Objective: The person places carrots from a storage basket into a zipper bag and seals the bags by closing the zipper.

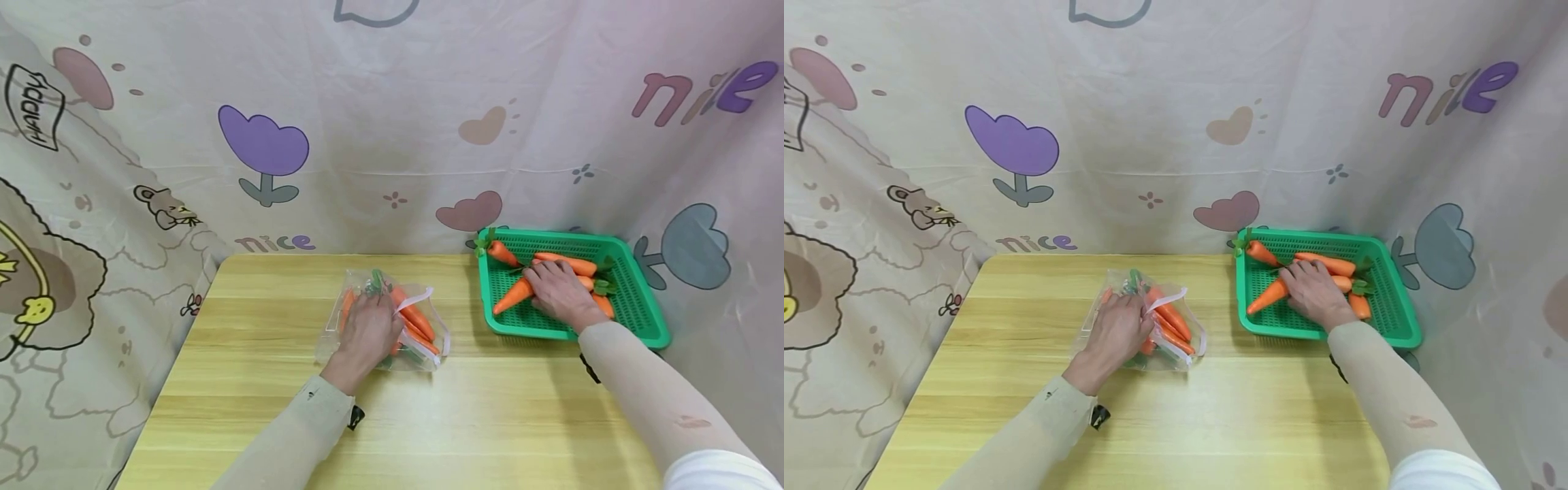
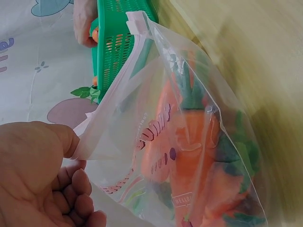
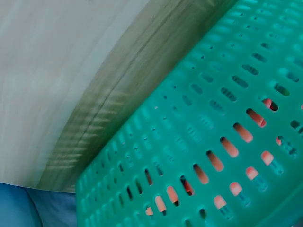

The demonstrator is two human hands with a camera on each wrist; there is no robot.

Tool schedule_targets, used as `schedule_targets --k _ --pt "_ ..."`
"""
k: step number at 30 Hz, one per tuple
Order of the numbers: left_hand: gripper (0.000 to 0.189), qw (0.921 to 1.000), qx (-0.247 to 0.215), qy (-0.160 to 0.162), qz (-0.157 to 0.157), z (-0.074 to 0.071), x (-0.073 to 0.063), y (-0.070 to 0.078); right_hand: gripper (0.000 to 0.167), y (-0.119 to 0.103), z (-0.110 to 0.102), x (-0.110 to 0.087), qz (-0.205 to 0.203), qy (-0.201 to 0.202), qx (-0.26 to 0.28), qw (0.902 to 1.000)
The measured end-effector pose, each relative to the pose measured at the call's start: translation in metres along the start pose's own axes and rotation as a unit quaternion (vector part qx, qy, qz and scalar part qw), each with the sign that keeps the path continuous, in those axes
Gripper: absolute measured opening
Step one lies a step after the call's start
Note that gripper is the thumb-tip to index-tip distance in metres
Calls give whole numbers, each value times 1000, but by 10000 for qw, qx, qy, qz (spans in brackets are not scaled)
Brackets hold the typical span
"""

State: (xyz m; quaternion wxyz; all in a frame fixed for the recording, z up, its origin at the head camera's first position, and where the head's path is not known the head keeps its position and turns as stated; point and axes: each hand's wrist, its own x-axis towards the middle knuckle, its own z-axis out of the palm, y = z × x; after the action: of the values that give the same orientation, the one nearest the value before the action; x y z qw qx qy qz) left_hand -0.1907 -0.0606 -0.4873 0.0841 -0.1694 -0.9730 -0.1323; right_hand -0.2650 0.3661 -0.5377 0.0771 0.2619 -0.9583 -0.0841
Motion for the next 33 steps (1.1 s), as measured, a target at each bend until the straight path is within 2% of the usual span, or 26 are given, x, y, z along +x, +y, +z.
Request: schedule_targets --k 3,9,13,18,24,28,33 --pt "18 10000 5 -8 -5 0 0 0 58 2 -3 -4 274 94 -3 9996" --pt "18 9999 2 105 49 1 0 0 53 8 -6 -12 850 509 35 9951" --pt "20 9999 -7 122 70 1 0 1 54 10 -7 -18 1124 765 60 9907" --pt "22 10000 11 46 31 1 0 1 58 9 -12 -22 1435 884 73 9857" --pt "20 9999 42 91 65 -1 1 0 60 5 -21 -23 1481 1293 -100 9804" --pt "19 9999 32 123 57 -1 1 0 59 0 -24 -21 1374 1798 -103 9740" --pt "19 10000 35 81 33 -2 2 -1 51 -12 -27 -17 1179 2550 -21 9597"
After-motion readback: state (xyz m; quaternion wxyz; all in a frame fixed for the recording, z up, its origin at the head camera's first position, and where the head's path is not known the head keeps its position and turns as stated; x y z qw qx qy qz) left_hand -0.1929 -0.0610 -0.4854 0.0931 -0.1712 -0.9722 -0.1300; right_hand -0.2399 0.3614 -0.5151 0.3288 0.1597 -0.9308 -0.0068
